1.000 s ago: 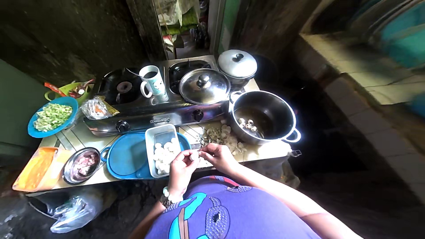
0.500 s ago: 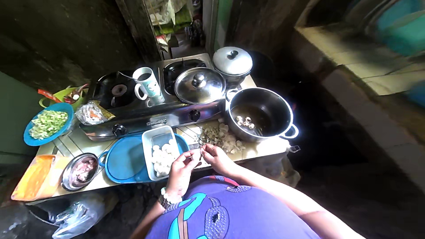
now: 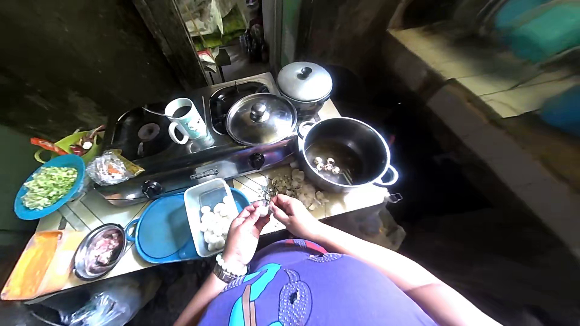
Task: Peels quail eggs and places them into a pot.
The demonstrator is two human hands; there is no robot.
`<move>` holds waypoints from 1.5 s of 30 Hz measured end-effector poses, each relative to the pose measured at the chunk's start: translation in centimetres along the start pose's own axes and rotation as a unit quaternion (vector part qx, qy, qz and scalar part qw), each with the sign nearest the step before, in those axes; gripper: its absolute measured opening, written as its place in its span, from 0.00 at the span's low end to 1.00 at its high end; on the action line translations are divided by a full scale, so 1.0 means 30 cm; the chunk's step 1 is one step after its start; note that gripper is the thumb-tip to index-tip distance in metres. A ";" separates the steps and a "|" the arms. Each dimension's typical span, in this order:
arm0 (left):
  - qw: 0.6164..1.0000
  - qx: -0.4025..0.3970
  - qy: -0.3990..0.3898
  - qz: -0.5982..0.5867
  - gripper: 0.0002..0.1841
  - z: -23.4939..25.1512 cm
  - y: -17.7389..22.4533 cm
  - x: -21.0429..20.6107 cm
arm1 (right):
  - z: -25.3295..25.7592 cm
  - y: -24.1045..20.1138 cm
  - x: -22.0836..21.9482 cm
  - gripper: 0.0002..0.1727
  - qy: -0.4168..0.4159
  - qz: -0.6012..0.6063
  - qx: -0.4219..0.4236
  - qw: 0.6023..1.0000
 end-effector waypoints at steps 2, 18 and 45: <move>0.999 0.015 -0.019 -0.024 0.14 0.010 -0.008 -0.003 | 0.000 0.003 0.009 0.12 -0.007 0.024 -0.005 1.000; 0.991 0.088 -0.049 -0.086 0.19 0.079 -0.024 -0.029 | 0.056 0.007 0.173 0.14 0.098 -0.077 -0.026 0.992; 0.999 0.036 0.005 -0.018 0.19 0.125 -0.054 -0.103 | 0.173 -0.040 0.217 0.28 -0.199 -0.191 0.095 0.956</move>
Point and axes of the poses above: each hand's wrist, its own z-axis towards the middle knuckle, its own x-axis out of the back of the hand, y = z × x, the point moved 4 cm from there along z, towards the middle knuckle, and after that the axes turned 10 degrees about z, right-handed, at the moved point
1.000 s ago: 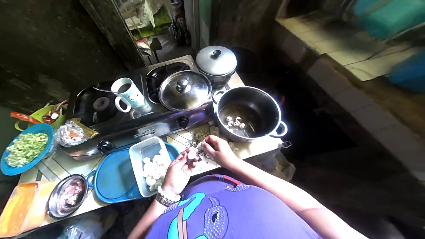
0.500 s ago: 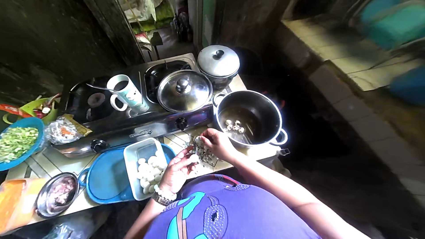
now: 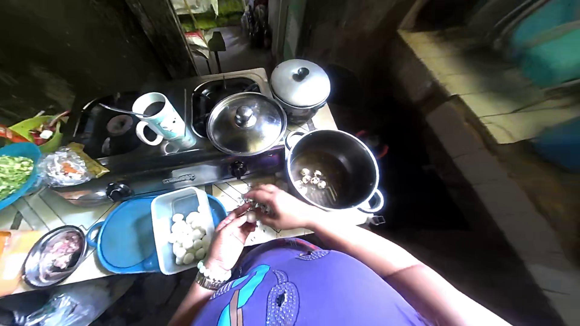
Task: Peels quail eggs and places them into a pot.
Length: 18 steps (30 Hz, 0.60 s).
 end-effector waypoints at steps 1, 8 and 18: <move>1.000 -0.008 0.014 -0.006 0.18 -0.001 -0.003 -0.012 | -0.004 -0.013 -0.012 0.24 -0.018 0.007 0.044 0.999; 1.000 0.004 0.018 -0.024 0.13 -0.016 -0.022 -0.111 | -0.055 -0.002 0.037 0.24 -0.069 0.064 0.052 0.994; 0.994 0.080 -0.055 0.046 0.23 -0.020 -0.075 -0.161 | -0.183 0.115 0.175 0.19 0.029 0.056 -0.121 0.991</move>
Point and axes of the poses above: each hand's wrist, its own z-axis towards the middle knuckle, its own x-axis out of the back of the hand, y = z × x, the point moved 4 cm from there along z, towards the middle knuckle, and after that the axes turned 10 degrees about z, right-handed, at the moved point
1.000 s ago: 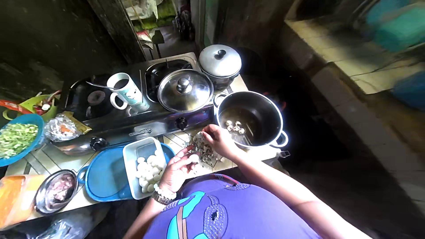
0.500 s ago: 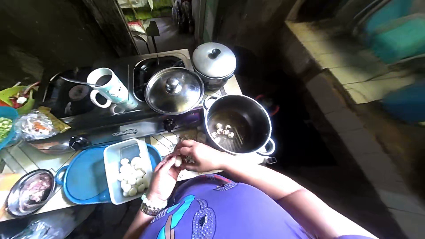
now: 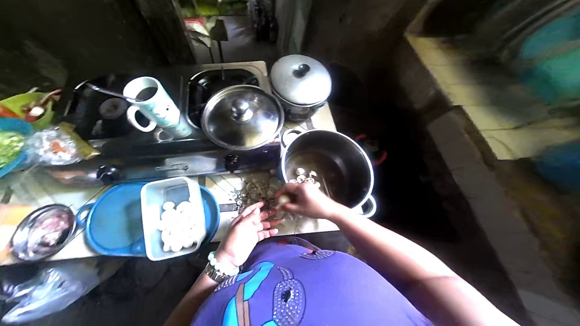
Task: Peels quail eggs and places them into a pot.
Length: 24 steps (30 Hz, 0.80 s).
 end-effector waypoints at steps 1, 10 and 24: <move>1.000 -0.004 0.004 0.022 0.23 -0.007 -0.002 0.010 | -0.012 0.032 0.040 0.17 0.014 0.019 -0.026 0.999; 0.995 -0.076 0.057 0.016 0.21 -0.109 -0.004 0.136 | -0.062 0.303 0.153 0.12 -0.215 -0.258 -0.298 0.894; 0.914 -0.270 0.288 0.091 0.12 -0.403 -0.006 0.502 | 0.078 -0.191 -0.033 0.12 0.107 -0.130 0.028 0.985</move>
Point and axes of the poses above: each hand's wrist, its own z-axis towards the middle knuckle, its own x-axis out of the back of the hand, y = z × x, the point moved 4 cm from there along z, towards the middle knuckle, and after that the axes turned 10 degrees about z, right-handed, at the moved point
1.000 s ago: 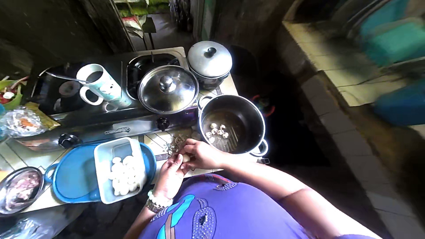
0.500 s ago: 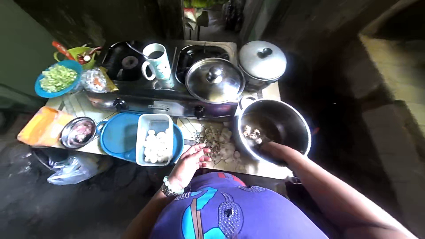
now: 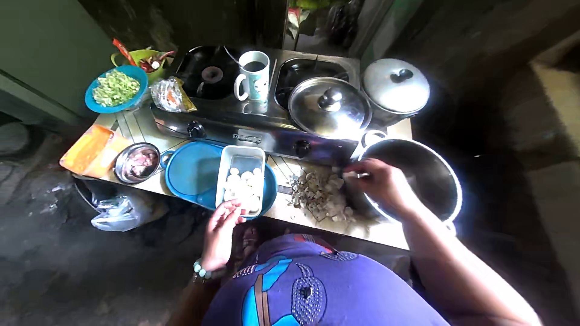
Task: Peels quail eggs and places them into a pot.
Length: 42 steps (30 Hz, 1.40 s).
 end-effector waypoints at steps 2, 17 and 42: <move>0.996 -0.029 0.051 0.067 0.11 0.014 0.001 0.051 | 0.040 -0.116 -0.173 0.12 -0.072 0.093 0.063 0.991; 0.966 -0.092 0.067 0.231 0.11 0.020 -0.034 0.223 | 0.073 0.308 0.132 0.25 0.064 -0.225 -0.279 0.931; 0.808 -0.252 0.011 0.532 0.15 0.168 0.056 0.070 | -0.457 0.109 -0.017 0.17 0.314 -0.142 0.140 0.928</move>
Point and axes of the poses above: each hand's wrist, its own z-axis towards the middle knuckle, its own x-axis out of the back of the hand, y = z × x, the point moved 4 cm from there along z, towards the middle knuckle, and after that the axes turned 10 degrees about z, right-handed, at the moved point
